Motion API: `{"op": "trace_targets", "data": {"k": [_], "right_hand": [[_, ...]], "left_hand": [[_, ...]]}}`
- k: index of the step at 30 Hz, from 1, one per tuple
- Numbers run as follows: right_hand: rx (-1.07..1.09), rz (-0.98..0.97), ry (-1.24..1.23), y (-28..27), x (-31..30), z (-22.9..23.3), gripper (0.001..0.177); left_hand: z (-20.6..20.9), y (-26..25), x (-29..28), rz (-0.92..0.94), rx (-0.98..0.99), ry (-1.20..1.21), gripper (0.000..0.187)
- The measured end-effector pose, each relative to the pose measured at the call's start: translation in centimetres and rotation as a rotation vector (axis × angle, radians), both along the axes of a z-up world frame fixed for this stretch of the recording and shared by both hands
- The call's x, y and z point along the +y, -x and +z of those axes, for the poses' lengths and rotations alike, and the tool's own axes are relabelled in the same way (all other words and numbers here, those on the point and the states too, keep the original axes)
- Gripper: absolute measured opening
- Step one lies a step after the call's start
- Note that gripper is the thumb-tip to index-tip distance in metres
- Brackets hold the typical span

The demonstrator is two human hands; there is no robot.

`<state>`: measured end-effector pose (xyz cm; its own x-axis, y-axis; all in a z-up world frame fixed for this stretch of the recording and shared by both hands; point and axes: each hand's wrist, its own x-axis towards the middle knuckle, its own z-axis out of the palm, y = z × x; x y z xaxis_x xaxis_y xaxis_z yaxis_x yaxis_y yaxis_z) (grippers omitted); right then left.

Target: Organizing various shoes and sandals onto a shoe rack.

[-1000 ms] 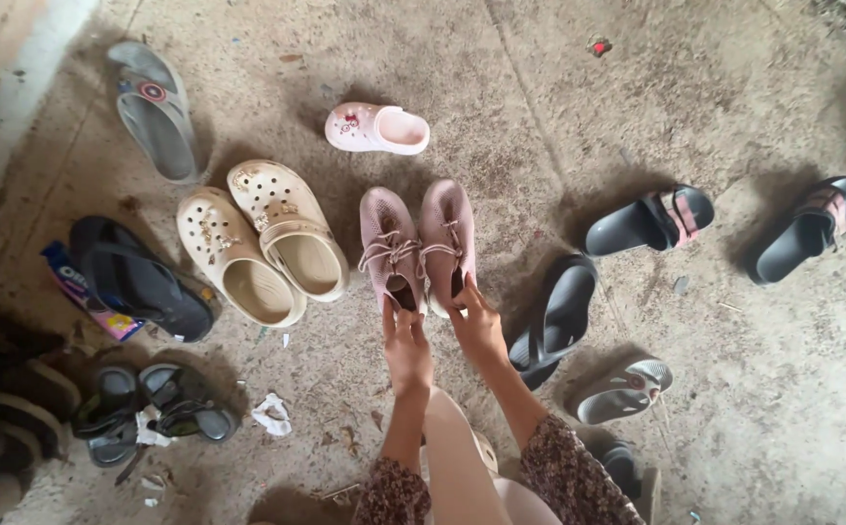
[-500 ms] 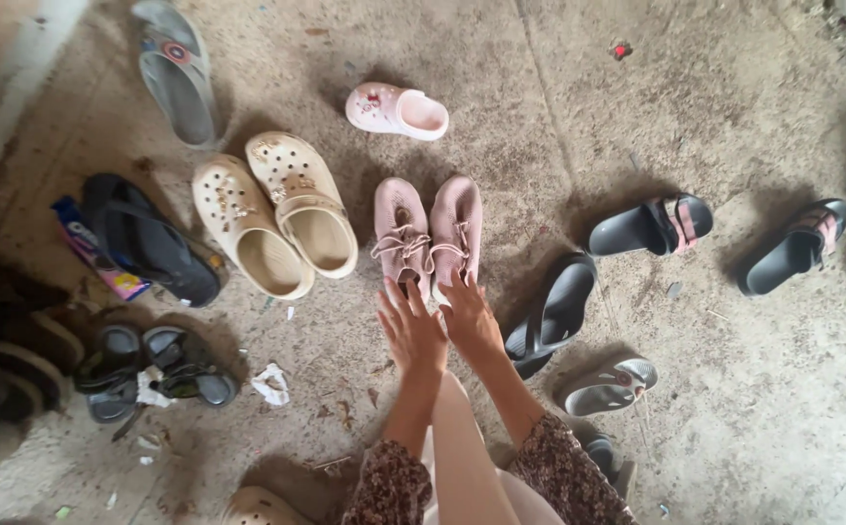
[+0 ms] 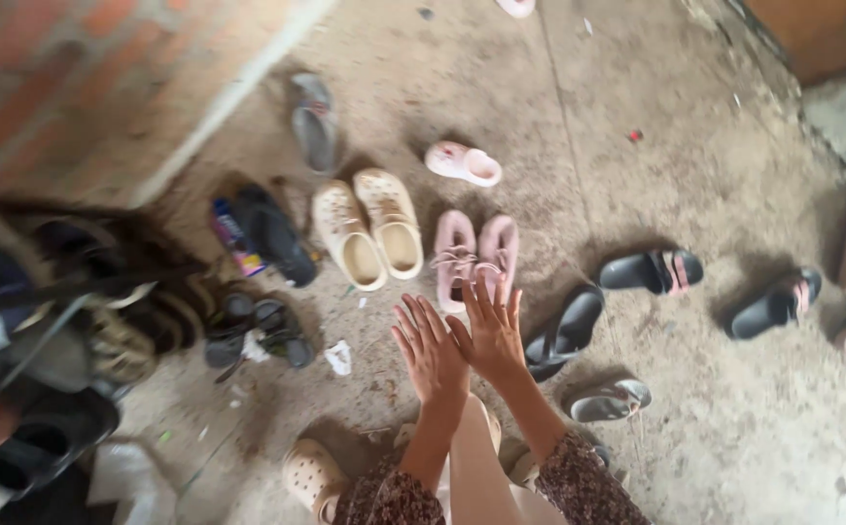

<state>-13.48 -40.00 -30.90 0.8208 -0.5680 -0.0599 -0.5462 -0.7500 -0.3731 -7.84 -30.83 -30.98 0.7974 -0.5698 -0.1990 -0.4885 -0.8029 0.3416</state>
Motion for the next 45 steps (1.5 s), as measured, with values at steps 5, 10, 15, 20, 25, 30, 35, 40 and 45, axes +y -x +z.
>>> {"op": "trace_targets", "data": {"k": [5, 10, 15, 20, 25, 30, 35, 40, 45], "right_hand": [[-0.074, 0.140, 0.036, -5.1, 3.1, 6.9, 0.068], [-0.119, 0.243, 0.056, -11.1, 7.7, 14.3, 0.064], [-0.113, 0.360, 0.092, -15.8, 13.1, 18.9, 0.063], [-0.129, 0.445, 0.083, -19.1, 18.6, 22.4, 0.064], [-0.173, 0.545, 0.114, -21.5, 24.6, 25.4, 0.066], [-0.203, 0.613, 0.081, -24.0, 31.0, 29.9, 0.062], [-0.221, 0.681, 0.054, -26.1, 36.5, 33.2, 0.063], [-0.242, 0.762, 0.051, -26.7, 40.9, 36.5, 0.063], [-0.149, 0.801, -0.045, -27.0, 43.4, 38.4, 0.064]], "left_hand": [[8.5, -4.0, 4.3, 0.051, -0.071, -0.076, 0.069], [14.9, -8.7, 9.5, 0.166, -0.151, 0.047, 0.069], [20.4, -12.7, 15.1, 0.278, -0.213, 0.023, 0.070], [23.9, -15.1, 21.0, 0.373, -0.236, 0.043, 0.073], [27.1, -16.4, 27.4, 0.442, -0.231, 0.052, 0.073], [32.0, -18.0, 33.5, 0.529, -0.168, 0.036, 0.074], [34.8, -19.2, 39.0, 0.595, -0.198, 0.006, 0.071], [38.1, -19.4, 43.7, 0.614, -0.258, -0.010, 0.066], [41.5, -19.5, 46.3, 0.626, -0.233, -0.049, 0.070]]}}
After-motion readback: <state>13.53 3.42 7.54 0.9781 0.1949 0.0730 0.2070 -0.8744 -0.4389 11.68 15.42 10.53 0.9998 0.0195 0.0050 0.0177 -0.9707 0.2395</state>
